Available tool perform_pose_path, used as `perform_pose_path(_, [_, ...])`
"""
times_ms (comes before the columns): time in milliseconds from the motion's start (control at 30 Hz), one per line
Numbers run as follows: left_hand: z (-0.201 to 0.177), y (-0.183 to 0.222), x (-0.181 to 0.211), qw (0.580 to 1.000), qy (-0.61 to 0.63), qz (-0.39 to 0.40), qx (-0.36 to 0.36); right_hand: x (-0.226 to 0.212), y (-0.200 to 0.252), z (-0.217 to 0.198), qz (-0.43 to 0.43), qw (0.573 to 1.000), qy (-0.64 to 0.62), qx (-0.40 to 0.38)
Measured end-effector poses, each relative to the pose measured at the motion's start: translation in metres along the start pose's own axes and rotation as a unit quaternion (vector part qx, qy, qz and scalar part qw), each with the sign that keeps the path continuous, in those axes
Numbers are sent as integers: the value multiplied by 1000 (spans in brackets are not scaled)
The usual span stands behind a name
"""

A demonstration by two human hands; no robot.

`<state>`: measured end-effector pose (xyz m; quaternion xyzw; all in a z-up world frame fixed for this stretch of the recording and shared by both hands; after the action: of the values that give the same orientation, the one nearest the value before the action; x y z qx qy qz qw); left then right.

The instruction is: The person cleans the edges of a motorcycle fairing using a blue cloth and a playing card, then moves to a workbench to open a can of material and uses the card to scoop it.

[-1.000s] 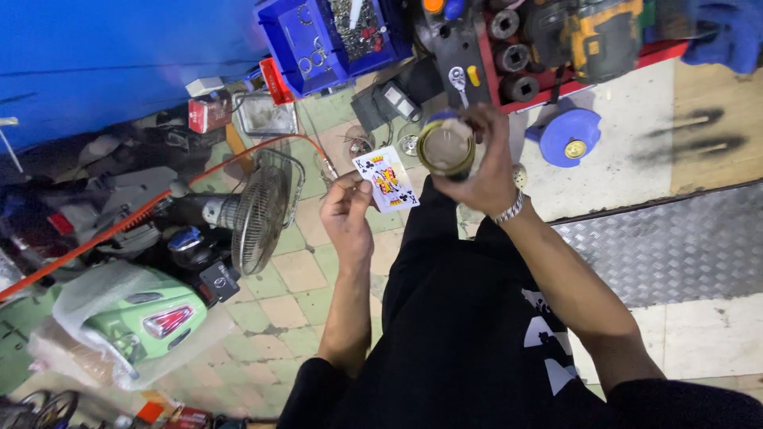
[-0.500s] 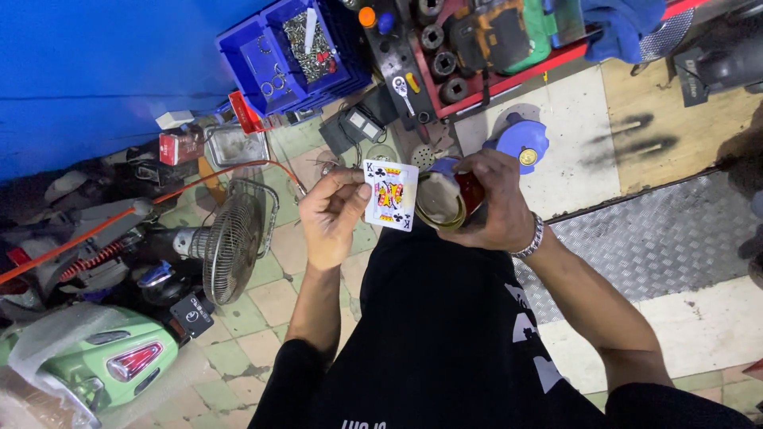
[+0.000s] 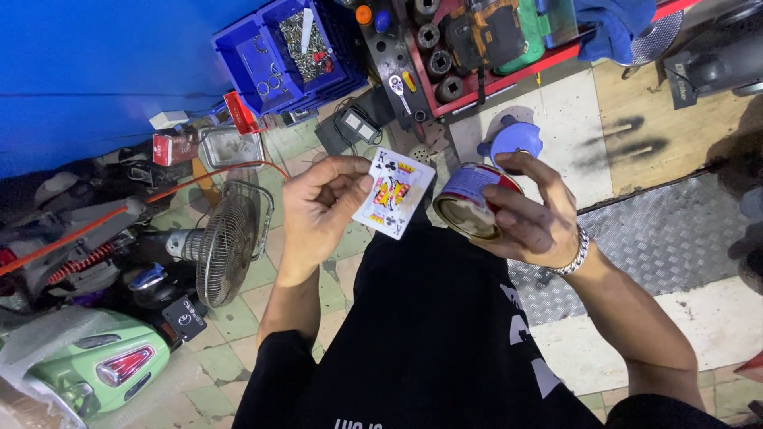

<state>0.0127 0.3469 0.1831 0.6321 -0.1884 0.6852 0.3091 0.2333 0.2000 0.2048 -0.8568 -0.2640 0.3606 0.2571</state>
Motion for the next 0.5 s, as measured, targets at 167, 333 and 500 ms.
perform_pose_path(167, [4, 1, 22, 999, -40, 11, -18, 15, 39, 20, 107, 992, -51, 34])
perform_pose_path(333, [9, -6, 58, 989, -135, 66, -17, 18, 30, 26, 167, 979, -97, 69])
perform_pose_path(500, [11, -12, 70, 981, -174, 91, -2, 21, 26, 27, 183, 968, -132, 110])
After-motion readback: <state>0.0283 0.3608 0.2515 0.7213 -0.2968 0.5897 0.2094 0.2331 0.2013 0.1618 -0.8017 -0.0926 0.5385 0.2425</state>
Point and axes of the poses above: each hand's wrist, its own y-axis away from the middle knuckle, its own z-axis out of the palm, x = y × z, the point moved 6 cm from there along -y, towards the middle knuckle, and after that the axes turned 11 degrees about -x, right-handed, at the moved point
